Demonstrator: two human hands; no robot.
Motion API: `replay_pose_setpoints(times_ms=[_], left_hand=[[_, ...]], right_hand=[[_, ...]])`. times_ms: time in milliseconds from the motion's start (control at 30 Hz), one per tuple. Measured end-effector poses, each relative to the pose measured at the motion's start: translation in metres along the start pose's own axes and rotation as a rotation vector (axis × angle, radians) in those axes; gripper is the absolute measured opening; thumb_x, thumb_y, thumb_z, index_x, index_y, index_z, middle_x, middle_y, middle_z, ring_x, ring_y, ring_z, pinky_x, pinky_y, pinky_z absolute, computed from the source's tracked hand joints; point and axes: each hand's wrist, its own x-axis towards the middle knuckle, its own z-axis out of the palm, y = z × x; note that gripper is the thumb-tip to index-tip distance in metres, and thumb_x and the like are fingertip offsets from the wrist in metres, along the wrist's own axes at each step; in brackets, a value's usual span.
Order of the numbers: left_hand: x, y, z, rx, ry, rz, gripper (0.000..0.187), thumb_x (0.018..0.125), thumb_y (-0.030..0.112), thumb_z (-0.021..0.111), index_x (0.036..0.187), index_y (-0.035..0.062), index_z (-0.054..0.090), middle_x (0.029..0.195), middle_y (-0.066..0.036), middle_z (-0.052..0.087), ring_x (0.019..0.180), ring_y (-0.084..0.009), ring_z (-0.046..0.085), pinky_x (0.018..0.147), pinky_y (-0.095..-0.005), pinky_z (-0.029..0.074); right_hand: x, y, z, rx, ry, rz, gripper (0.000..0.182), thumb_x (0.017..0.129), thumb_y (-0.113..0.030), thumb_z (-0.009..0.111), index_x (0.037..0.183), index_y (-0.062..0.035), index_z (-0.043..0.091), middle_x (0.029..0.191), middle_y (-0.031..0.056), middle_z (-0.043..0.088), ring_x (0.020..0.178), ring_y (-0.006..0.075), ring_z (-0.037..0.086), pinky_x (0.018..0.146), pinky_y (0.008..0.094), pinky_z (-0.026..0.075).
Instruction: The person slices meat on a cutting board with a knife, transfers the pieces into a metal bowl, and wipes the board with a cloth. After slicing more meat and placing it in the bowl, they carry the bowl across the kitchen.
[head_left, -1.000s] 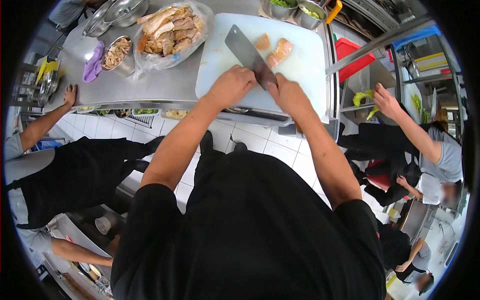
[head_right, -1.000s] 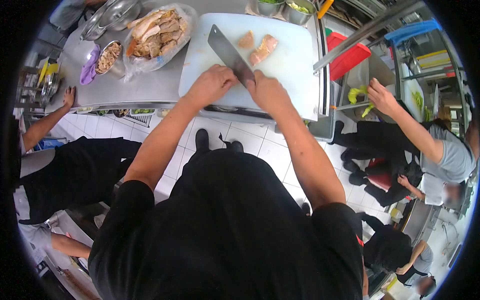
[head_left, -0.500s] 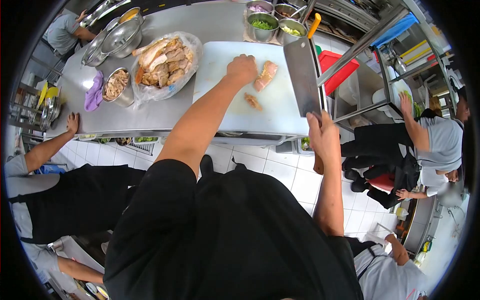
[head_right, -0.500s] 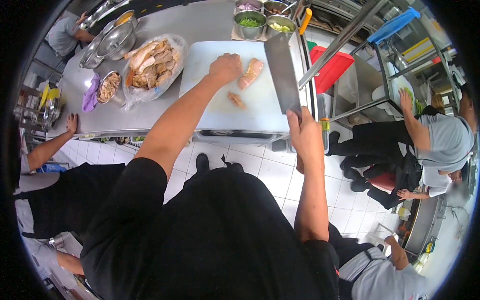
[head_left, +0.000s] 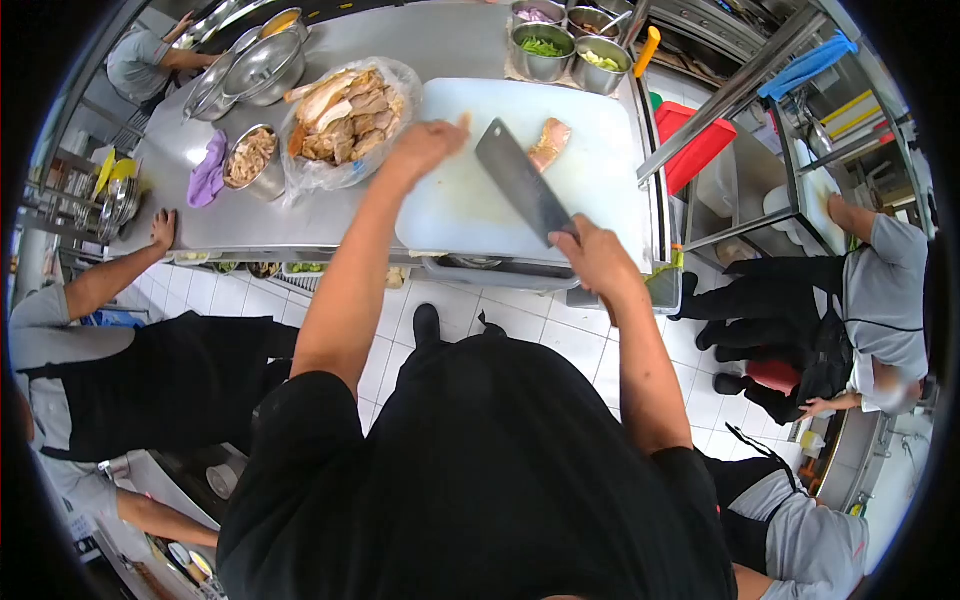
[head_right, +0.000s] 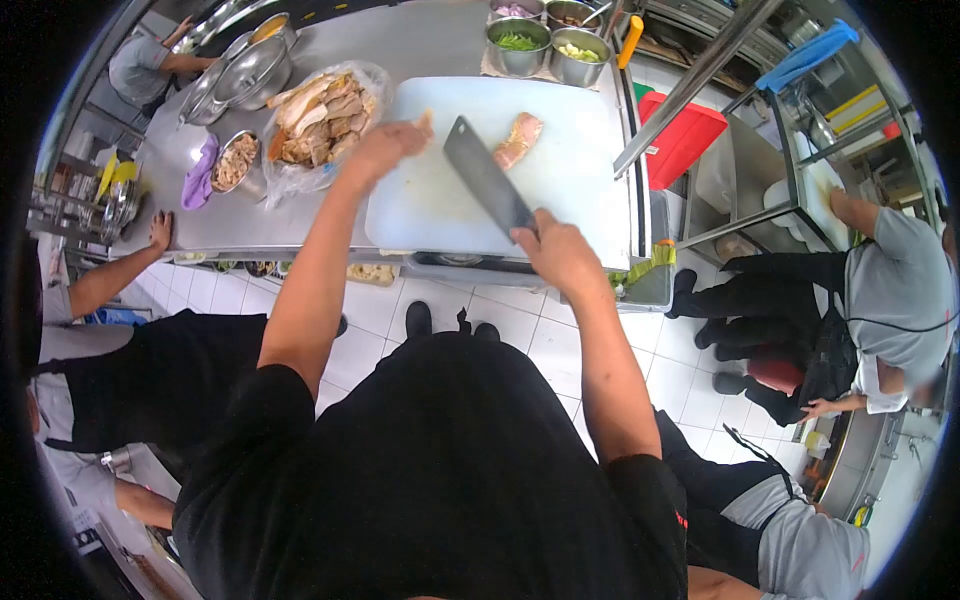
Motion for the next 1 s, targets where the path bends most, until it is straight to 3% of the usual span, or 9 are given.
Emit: replay_pose_setpoints(times_ms=[33, 133, 233, 267, 367, 467, 567, 767, 1000], left_hand=[[-0.013, -0.001, 0.01, -0.023, -0.048, -0.017, 0.043, 0.088, 0.038, 0.072, 0.116, 0.0055, 0.072, 0.098, -0.005, 0.073, 0.084, -0.0137, 0.066, 0.073, -0.0311, 0.052], [-0.033, -0.009, 0.055, -0.463, -0.125, -0.068, 0.051, 0.087, 0.033, 0.073, 0.127, 0.0036, 0.066, 0.085, -0.006, 0.073, 0.075, -0.0134, 0.068, 0.064, -0.0317, 0.055], [-0.058, 0.002, 0.065, -0.122, -0.018, -0.1, 0.059, 0.088, 0.03, 0.073, 0.137, 0.0025, 0.057, 0.089, -0.008, 0.073, 0.077, -0.0146, 0.069, 0.066, -0.0337, 0.058], [-0.065, 0.013, 0.055, 0.05, -0.01, -0.159, 0.055, 0.088, 0.026, 0.073, 0.137, 0.004, 0.058, 0.099, -0.01, 0.074, 0.08, -0.0224, 0.071, 0.075, -0.0376, 0.059], [-0.061, -0.019, 0.034, 0.45, -0.016, 0.175, 0.048, 0.087, 0.02, 0.072, 0.132, 0.0069, 0.062, 0.112, -0.01, 0.071, 0.089, -0.0289, 0.07, 0.086, -0.0387, 0.057], [-0.057, -0.056, 0.048, 0.603, 0.199, 0.867, 0.039, 0.087, 0.016, 0.071, 0.126, 0.0088, 0.066, 0.118, -0.007, 0.069, 0.099, -0.0302, 0.067, 0.093, -0.0393, 0.054], [-0.057, -0.044, 0.058, 0.551, 0.066, 0.866, 0.028, 0.091, 0.018, 0.067, 0.118, 0.0103, 0.07, 0.127, -0.006, 0.065, 0.115, -0.0272, 0.061, 0.097, -0.0388, 0.052], [-0.046, -0.026, 0.061, 0.62, -0.044, 0.712, 0.021, 0.089, 0.019, 0.068, 0.107, 0.0078, 0.072, 0.12, -0.006, 0.066, 0.112, -0.0275, 0.062, 0.096, -0.0399, 0.052], [-0.045, -0.027, 0.064, 0.594, 0.029, 0.752, 0.018, 0.088, 0.022, 0.07, 0.102, 0.0118, 0.074, 0.109, -0.004, 0.068, 0.106, -0.0263, 0.063, 0.092, -0.0384, 0.053]], right_hand=[[0.007, -0.001, -0.004, -0.022, -0.001, -0.029, 0.044, 0.098, -0.038, 0.059, 0.112, 0.0042, 0.056, 0.091, 0.0323, 0.068, 0.09, 0.0507, 0.065, 0.081, 0.0548, 0.05], [0.002, -0.007, -0.019, 0.008, -0.05, -0.101, 0.045, 0.099, -0.036, 0.059, 0.119, 0.0033, 0.052, 0.095, 0.0308, 0.068, 0.093, 0.0496, 0.065, 0.082, 0.0535, 0.049], [-0.01, -0.003, -0.017, 0.014, -0.073, -0.113, 0.043, 0.1, -0.033, 0.056, 0.124, 0.0018, 0.049, 0.098, 0.0298, 0.068, 0.095, 0.0492, 0.065, 0.083, 0.0527, 0.049], [-0.015, 0.003, -0.009, 0.013, -0.026, -0.106, 0.042, 0.101, -0.032, 0.056, 0.125, 0.0012, 0.049, 0.099, 0.0295, 0.068, 0.095, 0.0492, 0.064, 0.083, 0.0527, 0.049], [-0.023, 0.015, 0.005, 0.021, 0.083, -0.121, 0.038, 0.102, -0.03, 0.054, 0.126, -0.0007, 0.046, 0.095, 0.0272, 0.069, 0.091, 0.0498, 0.065, 0.081, 0.0537, 0.049], [-0.023, 0.012, 0.002, -0.03, 0.106, -0.12, 0.037, 0.102, -0.029, 0.053, 0.125, -0.0013, 0.047, 0.093, 0.0252, 0.07, 0.089, 0.0493, 0.065, 0.079, 0.0539, 0.05], [-0.013, -0.002, 0.004, -0.096, 0.161, -0.217, 0.034, 0.102, -0.03, 0.053, 0.122, -0.0019, 0.048, 0.093, 0.0245, 0.071, 0.088, 0.0478, 0.067, 0.078, 0.0532, 0.051], [0.023, -0.052, -0.008, -0.356, 0.053, -0.185, 0.029, 0.102, -0.029, 0.051, 0.116, -0.0035, 0.048, 0.09, 0.0263, 0.071, 0.085, 0.047, 0.068, 0.077, 0.0559, 0.052], [0.007, -0.028, 0.017, -0.368, 0.034, -0.129, 0.03, 0.102, -0.031, 0.052, 0.114, -0.0043, 0.044, 0.085, 0.0285, 0.069, 0.083, 0.0474, 0.069, 0.075, 0.0564, 0.053]])
